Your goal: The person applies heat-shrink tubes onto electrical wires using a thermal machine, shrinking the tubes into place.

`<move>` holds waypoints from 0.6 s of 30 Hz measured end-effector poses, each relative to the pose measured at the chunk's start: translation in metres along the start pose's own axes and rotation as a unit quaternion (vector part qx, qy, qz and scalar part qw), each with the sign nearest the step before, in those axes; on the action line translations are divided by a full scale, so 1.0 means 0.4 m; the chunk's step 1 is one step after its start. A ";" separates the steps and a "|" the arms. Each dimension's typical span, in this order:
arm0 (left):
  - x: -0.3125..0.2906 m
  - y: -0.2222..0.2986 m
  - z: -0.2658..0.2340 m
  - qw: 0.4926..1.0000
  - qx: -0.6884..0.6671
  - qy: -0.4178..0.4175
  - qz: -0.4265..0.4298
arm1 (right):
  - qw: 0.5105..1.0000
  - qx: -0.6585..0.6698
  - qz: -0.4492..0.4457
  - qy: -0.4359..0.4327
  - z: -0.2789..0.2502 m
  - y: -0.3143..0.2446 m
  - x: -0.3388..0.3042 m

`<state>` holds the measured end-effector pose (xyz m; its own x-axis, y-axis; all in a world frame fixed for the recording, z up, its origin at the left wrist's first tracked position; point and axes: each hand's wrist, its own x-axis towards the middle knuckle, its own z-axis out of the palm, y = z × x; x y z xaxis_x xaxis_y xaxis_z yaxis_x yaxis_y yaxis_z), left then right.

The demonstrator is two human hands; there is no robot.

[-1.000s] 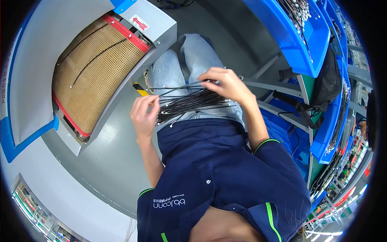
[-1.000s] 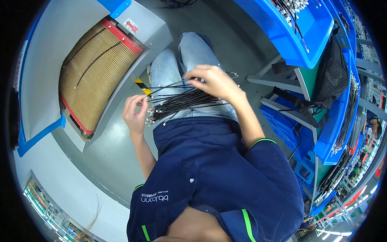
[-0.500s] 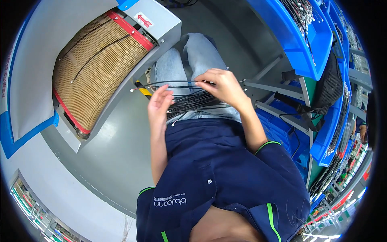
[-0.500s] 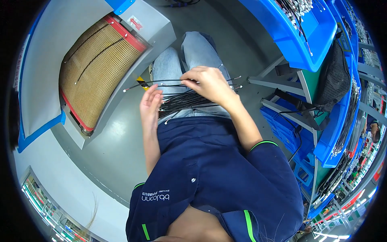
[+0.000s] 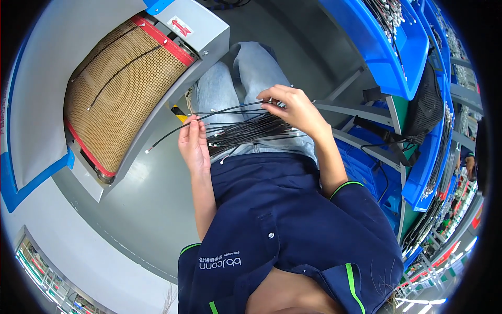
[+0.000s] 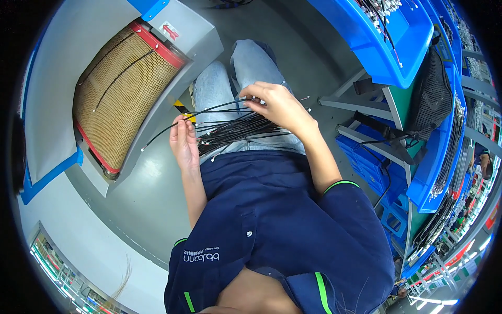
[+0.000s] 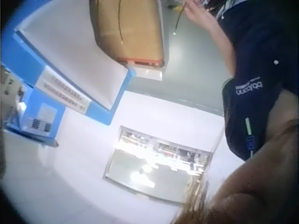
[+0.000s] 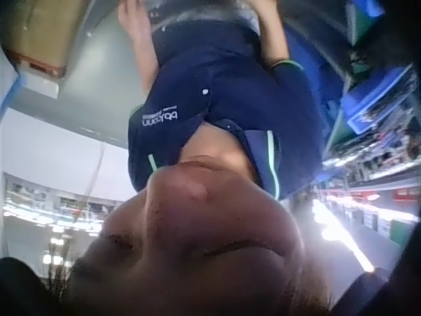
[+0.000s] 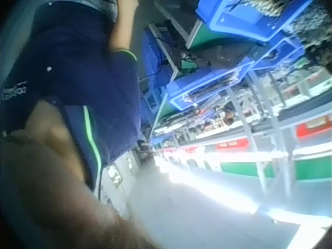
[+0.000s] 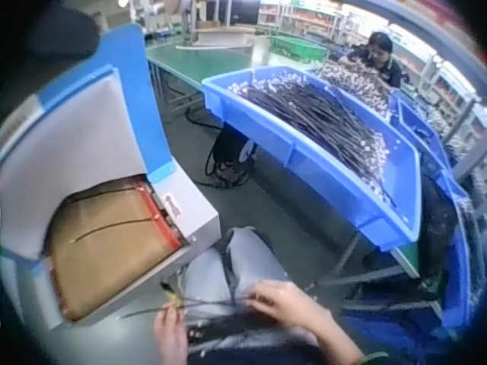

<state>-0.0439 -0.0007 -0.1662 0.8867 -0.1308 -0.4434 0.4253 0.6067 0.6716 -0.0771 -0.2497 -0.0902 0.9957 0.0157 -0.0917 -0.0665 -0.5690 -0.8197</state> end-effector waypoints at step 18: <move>-0.016 -0.005 0.008 1.000 0.000 0.021 0.010 | 0.979 -0.133 -0.150 0.046 -0.012 0.020 -0.026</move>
<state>-0.0500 -0.0038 -0.1628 0.8867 -0.0846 -0.4546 0.4072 0.6088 0.6809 -0.0877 -0.2584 -0.0930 0.9703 0.1471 0.1923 0.2366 -0.7442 -0.6246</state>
